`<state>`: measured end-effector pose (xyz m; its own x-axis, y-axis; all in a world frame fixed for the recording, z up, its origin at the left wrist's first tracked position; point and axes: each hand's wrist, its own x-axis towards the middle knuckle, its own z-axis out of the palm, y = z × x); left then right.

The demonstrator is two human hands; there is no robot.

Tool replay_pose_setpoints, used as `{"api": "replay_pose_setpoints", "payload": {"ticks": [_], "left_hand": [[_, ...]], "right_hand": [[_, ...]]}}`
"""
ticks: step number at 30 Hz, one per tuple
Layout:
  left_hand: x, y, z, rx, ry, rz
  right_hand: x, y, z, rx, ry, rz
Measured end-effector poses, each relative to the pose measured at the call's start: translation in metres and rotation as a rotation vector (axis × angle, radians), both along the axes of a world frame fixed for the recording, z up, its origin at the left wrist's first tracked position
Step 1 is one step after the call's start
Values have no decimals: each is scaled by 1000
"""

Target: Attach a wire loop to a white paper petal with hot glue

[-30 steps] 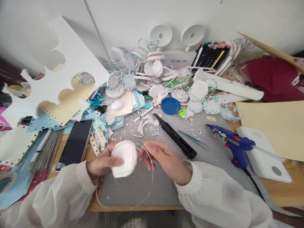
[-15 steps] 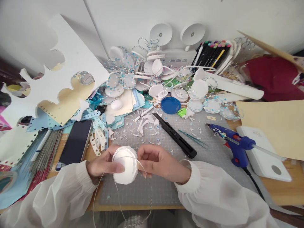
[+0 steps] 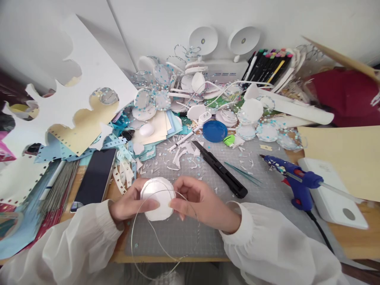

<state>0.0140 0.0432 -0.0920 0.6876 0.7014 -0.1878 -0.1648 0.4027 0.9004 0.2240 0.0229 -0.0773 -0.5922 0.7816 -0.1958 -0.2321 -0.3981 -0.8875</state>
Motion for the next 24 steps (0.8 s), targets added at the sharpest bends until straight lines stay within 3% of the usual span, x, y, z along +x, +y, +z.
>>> {"api": "replay_pose_setpoints", "payload": {"ticks": [8,17,24], "left_hand": [[3,0,1,127,14,99],[4,-1,-2,147,100,157],[6,3,-4,336,127,330]], "right_hand": [[-1,0,0,82,-145,-135],[3,4,-4,124,-121,-186],[3,3,1,152,-263,-149]]}}
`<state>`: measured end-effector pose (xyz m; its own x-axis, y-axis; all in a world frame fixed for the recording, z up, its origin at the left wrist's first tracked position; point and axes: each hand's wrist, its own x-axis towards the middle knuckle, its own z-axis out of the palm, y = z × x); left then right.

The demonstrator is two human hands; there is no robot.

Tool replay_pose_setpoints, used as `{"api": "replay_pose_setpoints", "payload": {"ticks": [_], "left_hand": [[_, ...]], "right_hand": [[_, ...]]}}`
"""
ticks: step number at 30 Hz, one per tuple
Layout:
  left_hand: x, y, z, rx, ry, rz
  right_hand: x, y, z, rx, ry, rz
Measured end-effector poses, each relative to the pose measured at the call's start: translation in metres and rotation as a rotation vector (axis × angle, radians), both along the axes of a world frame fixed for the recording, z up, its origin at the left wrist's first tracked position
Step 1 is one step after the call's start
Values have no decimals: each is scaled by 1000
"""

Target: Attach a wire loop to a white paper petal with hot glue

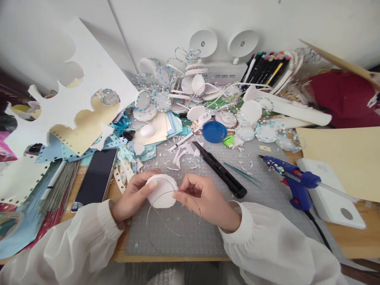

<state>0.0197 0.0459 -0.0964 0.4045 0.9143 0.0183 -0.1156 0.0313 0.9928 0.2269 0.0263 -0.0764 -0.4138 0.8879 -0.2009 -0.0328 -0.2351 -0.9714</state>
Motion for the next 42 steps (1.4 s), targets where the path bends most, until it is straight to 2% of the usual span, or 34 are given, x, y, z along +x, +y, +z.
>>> {"api": "replay_pose_setpoints", "payload": {"ticks": [5,12,16,21,24,29,37,42], "left_hand": [[2,0,6,0,55,8],[1,2,-1,-154,-108,29],[5,2,3,-234,-190,48],[6,1,6,-299,-220,55],[5,1,5,-315,-251,47],[4,6,5,-366,-312,134],[5,4,7,-313,-257,98],[4,1,7,-239,-155,36]], "right_hand": [[-3,-1,1,27,-74,15],[-6,-2,-1,-20,-58,-84],[-8,-2,-2,-58,-1,-135],[-8,-2,-1,-79,87,-132],[-6,-1,1,-50,117,-116],[0,0,3,46,199,-136],[5,-1,-4,115,166,-152],[3,-6,-6,219,-2,-253]]}}
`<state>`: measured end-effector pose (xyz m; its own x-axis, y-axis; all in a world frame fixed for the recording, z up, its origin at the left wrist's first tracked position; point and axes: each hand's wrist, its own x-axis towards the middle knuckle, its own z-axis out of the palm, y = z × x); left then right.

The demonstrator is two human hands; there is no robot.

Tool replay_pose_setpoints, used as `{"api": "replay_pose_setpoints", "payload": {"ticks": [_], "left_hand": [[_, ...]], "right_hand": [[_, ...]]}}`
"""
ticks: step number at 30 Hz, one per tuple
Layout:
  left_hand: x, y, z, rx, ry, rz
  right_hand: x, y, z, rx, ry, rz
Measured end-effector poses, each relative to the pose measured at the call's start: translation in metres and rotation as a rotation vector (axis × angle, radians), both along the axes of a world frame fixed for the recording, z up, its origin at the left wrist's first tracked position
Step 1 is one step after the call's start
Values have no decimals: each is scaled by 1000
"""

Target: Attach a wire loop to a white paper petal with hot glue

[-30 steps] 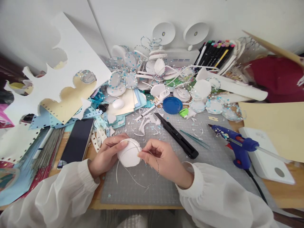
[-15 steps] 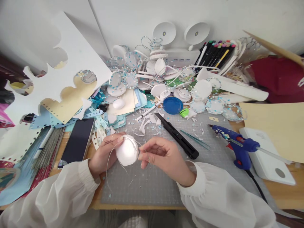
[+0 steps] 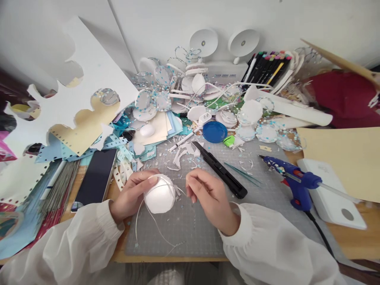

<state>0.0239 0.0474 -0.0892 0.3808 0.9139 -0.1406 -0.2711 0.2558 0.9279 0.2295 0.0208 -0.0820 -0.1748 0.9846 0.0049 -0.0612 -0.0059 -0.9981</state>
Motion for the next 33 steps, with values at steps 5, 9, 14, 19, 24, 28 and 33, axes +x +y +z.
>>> {"api": "replay_pose_setpoints", "payload": {"ticks": [5,9,14,19,24,28,33], "left_hand": [[-1,-2,-8,-36,76,-35],[0,-2,-12,-65,109,-14],[0,-1,-12,-47,97,5],[-3,-2,-15,-19,-41,16],[-8,-5,-19,10,-150,-115],[-6,-6,-18,29,-293,-200],[-2,-4,-10,8,-111,-137]], "right_hand": [[-3,-1,2,3,-126,22],[-3,1,3,-53,-106,182],[-5,2,2,-52,-221,372],[-7,2,1,-20,-246,333],[-8,1,0,49,-279,282],[-7,1,-1,80,-290,204],[-5,1,-6,10,-243,217]]}}
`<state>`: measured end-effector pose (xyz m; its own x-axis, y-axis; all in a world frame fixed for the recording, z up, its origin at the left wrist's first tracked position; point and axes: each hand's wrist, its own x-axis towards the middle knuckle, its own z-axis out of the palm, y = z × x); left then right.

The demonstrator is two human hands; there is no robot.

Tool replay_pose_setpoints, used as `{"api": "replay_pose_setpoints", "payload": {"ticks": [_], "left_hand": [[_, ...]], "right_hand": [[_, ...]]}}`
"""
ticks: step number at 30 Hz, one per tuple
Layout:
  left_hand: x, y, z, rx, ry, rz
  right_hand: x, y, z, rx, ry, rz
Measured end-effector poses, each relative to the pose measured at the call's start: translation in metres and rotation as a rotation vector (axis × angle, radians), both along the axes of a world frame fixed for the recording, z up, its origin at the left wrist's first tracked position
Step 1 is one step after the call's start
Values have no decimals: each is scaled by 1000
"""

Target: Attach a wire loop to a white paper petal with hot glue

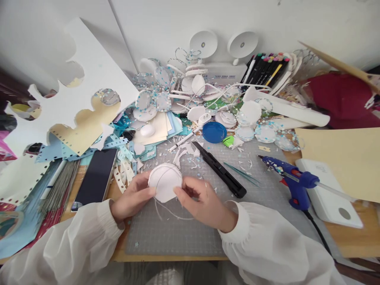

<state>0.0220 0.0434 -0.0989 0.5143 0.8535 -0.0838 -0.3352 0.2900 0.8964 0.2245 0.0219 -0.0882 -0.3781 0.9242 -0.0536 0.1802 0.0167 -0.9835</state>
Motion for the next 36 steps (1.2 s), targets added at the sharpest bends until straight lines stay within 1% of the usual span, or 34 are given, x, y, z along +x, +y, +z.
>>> {"api": "replay_pose_setpoints", "payload": {"ticks": [3,5,7,9,11,13,15,17,20,26,28,33,36], "left_hand": [[0,1,3,-26,137,53],[0,1,2,-51,127,82],[-1,2,0,-97,76,108],[-2,3,-1,-132,31,102],[-2,3,-2,-133,17,55],[-3,2,-1,-122,30,2],[-3,1,1,-122,61,-25],[-4,0,3,-129,84,-38],[-4,0,5,-128,79,-48],[-5,1,2,-95,8,-54],[-6,1,1,-89,12,-44],[-6,0,0,-64,99,-29],[-7,-1,0,-47,136,-31]], "right_hand": [[0,0,1,-78,43,69],[0,1,4,-119,111,112],[2,3,7,-144,193,117],[4,4,8,-167,254,66],[5,5,6,-188,302,-3],[7,5,2,-208,353,-42],[7,4,-2,-206,366,-40],[7,3,-4,-185,324,-10],[7,3,-2,-152,276,8],[6,9,8,-105,364,-107],[6,10,10,-138,370,-76],[5,6,13,-271,322,119],[3,4,15,-306,335,149]]}}
